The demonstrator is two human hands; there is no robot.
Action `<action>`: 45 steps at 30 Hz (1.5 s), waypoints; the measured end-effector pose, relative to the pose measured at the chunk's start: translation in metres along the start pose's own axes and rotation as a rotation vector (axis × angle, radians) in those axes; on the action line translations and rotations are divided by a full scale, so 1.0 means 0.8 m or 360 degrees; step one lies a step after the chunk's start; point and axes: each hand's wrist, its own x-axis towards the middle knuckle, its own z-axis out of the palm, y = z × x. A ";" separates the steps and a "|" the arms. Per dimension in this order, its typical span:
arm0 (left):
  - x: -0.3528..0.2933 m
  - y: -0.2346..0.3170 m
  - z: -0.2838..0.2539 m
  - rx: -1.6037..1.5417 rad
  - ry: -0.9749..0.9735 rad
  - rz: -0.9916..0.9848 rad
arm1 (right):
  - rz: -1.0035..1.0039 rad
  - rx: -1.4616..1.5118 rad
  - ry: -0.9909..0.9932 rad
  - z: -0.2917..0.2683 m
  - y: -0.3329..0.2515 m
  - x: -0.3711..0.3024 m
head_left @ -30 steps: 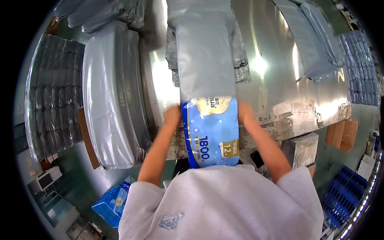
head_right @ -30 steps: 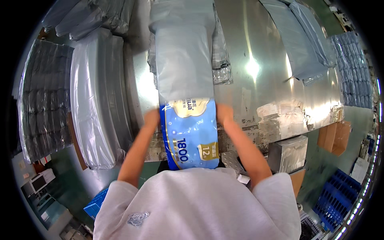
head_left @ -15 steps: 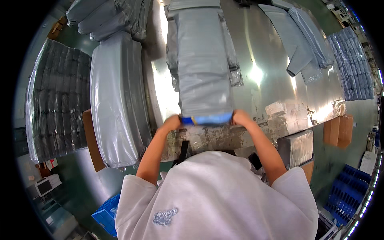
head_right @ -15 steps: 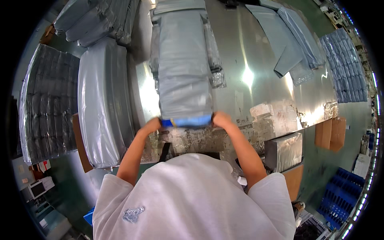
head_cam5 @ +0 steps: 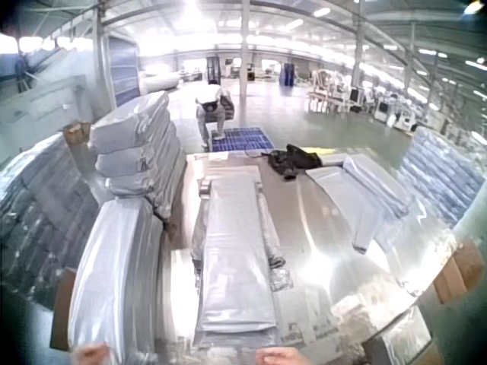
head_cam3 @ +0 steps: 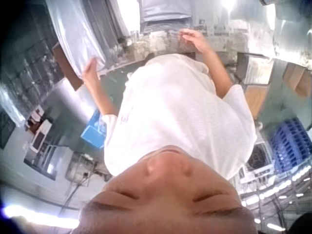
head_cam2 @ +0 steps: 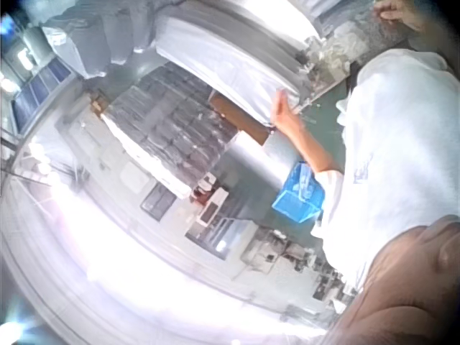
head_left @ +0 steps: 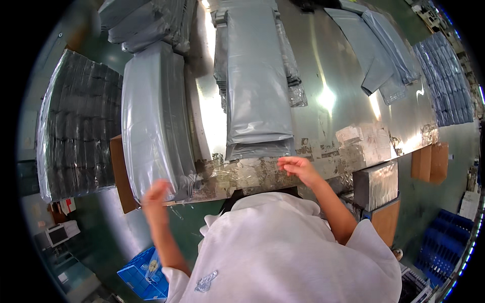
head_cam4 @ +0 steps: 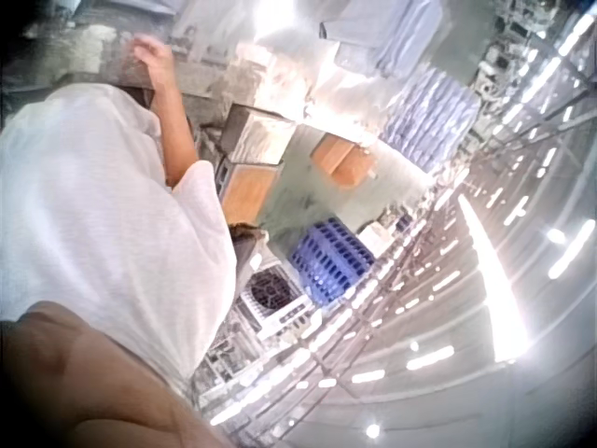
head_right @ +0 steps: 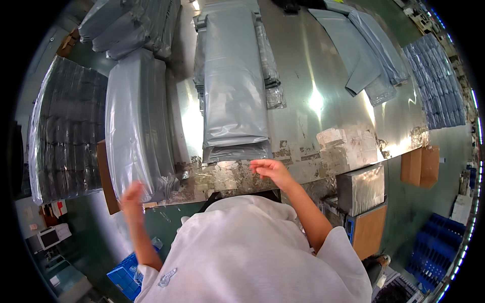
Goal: The person repeatedly picks up gray padded envelopes from a stack, places them into blue and white product packaging, and stacks the finished packages on a metal table. The person works continuously in a warehouse setting, handling items one at a time.
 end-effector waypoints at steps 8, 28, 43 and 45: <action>0.101 -0.033 -0.235 0.2489 0.0983 -0.0769 | -0.1281 -0.2424 0.0518 -0.056 -0.025 0.049; 0.178 -0.096 0.237 0.1704 -0.1612 0.1538 | -0.1179 -0.2436 -0.0327 -0.168 -0.054 0.134; 0.239 -0.151 0.405 -0.0823 -0.0470 -0.0796 | -0.0464 0.0282 0.0780 -0.123 -0.022 0.306; 0.237 -0.070 0.389 -0.0759 -0.0950 -0.1014 | -0.0254 0.0559 0.0465 -0.121 -0.047 0.294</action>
